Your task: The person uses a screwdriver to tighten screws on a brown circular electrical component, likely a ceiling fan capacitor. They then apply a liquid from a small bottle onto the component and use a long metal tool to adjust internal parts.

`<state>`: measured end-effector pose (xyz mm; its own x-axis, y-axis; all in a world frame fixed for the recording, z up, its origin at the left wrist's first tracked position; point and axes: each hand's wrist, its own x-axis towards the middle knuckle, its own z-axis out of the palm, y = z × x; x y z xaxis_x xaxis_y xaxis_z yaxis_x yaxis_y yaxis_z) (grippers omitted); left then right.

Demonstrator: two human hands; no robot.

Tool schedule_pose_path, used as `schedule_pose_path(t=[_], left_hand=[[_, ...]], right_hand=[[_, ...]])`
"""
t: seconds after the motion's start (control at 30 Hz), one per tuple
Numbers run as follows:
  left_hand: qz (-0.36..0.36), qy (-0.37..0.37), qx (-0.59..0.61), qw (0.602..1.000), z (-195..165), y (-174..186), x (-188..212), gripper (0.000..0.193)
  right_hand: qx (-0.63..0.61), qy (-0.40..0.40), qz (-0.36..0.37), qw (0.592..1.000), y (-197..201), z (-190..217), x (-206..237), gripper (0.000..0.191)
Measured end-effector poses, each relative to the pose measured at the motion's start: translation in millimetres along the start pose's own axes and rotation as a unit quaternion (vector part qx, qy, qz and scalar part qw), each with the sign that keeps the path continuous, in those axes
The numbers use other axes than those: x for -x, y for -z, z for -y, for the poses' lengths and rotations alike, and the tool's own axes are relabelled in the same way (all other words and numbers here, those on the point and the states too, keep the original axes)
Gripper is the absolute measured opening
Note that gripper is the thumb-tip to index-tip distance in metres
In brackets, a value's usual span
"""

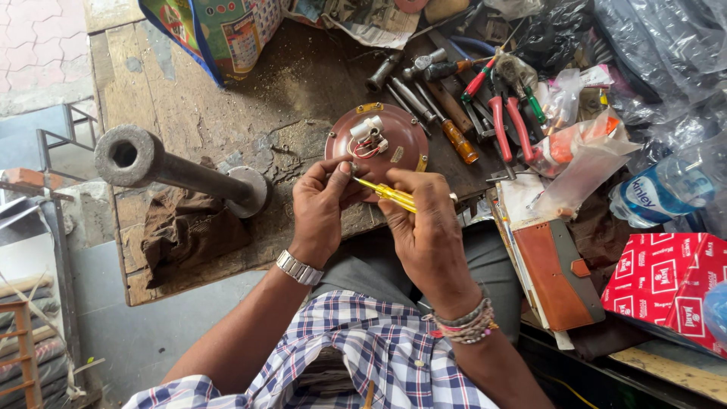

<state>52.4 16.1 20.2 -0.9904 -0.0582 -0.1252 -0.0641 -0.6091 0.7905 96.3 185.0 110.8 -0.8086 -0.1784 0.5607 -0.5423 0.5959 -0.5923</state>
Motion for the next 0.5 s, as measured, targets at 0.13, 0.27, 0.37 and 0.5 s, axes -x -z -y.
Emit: schedule_pose_path(t=[0.13, 0.27, 0.37, 0.5], left_hand=[[-0.007, 0.016, -0.007, 1.000, 1.0, -1.1, 1.7, 0.019], [-0.006, 0.000, 0.005, 1.000, -0.3, -0.7, 0.3, 0.020], [-0.010, 0.003, 0.013, 1.000, -0.4, -1.1, -1.6, 0.020], [-0.012, 0.008, 0.005, 1.000, -0.2, -1.0, -2.0, 0.019]], right_hand=[[0.066, -0.181, 0.078, 0.978, -1.6, -4.4, -3.1, 0.028], [0.065, 0.036, -0.004, 0.997, 3.4, -2.0, -1.9, 0.025], [-0.036, -0.057, 0.009, 0.998, 1.2, 1.7, -3.7, 0.033], [0.076, -0.202, 0.113, 0.970, 1.9, -0.1, -8.1, 0.029]])
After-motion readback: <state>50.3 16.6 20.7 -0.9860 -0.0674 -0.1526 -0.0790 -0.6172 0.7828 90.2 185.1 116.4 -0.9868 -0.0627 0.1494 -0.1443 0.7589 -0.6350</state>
